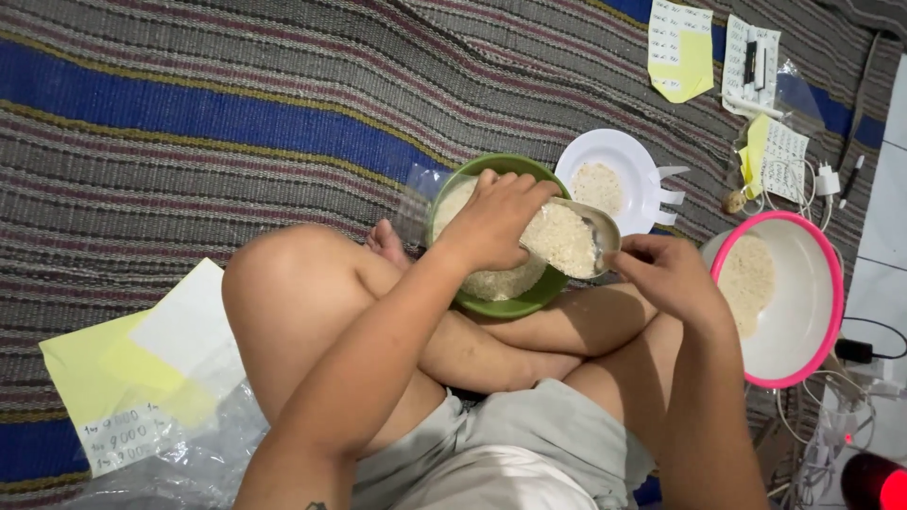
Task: Scooping rice from a bowl into small plastic bags while sitting on the floor.
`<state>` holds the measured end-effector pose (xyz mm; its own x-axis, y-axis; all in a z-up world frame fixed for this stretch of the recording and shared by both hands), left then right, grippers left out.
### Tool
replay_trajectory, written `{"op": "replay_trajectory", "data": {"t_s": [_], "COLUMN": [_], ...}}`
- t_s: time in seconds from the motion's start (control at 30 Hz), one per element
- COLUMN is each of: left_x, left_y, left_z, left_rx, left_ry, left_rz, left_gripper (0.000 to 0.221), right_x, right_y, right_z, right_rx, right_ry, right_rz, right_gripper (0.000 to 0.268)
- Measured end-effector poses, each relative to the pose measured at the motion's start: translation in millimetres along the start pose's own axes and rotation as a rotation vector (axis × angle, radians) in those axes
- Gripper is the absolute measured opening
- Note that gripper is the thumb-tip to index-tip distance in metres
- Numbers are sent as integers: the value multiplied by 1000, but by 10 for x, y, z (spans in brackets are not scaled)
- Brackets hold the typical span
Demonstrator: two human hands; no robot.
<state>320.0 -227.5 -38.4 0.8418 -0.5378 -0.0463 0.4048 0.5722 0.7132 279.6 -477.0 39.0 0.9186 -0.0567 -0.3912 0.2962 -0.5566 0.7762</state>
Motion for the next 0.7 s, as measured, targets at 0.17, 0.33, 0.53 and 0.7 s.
{"op": "replay_trajectory", "data": {"t_s": [0.17,0.33,0.53,0.7], "left_x": [76,86,80,84], "left_y": [-41,-207,-185,-152], "left_z": [-36,-66,-54,-5], "left_rx": [-95,-93,-117,-184], "left_ry": [-14,-64,-82,-68], "left_rz": [68,357,405,390], "left_gripper": [86,83,85,86], "right_x": [76,56,27,-21], "right_y": [140,261,327,403], "right_z": [-219,-576,-830,-1021], "right_rx": [-134,-156,-258,-416], "right_ry": [-1,10,-50,-48], "right_rz": [-65,-69,-97,-97], "right_gripper": [31,27,29,36]}}
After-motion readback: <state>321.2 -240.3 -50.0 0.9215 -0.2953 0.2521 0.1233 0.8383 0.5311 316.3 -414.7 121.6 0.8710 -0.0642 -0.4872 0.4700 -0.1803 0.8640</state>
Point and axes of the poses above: each hand's wrist, its own x-axis towards the middle knuckle, its own y-axis out of the back of the hand, z = x × y, the point moved 1 cm from there along x, towards the middle knuckle, and after that the axes turned 6 degrees about y, right-handed, at the moved point
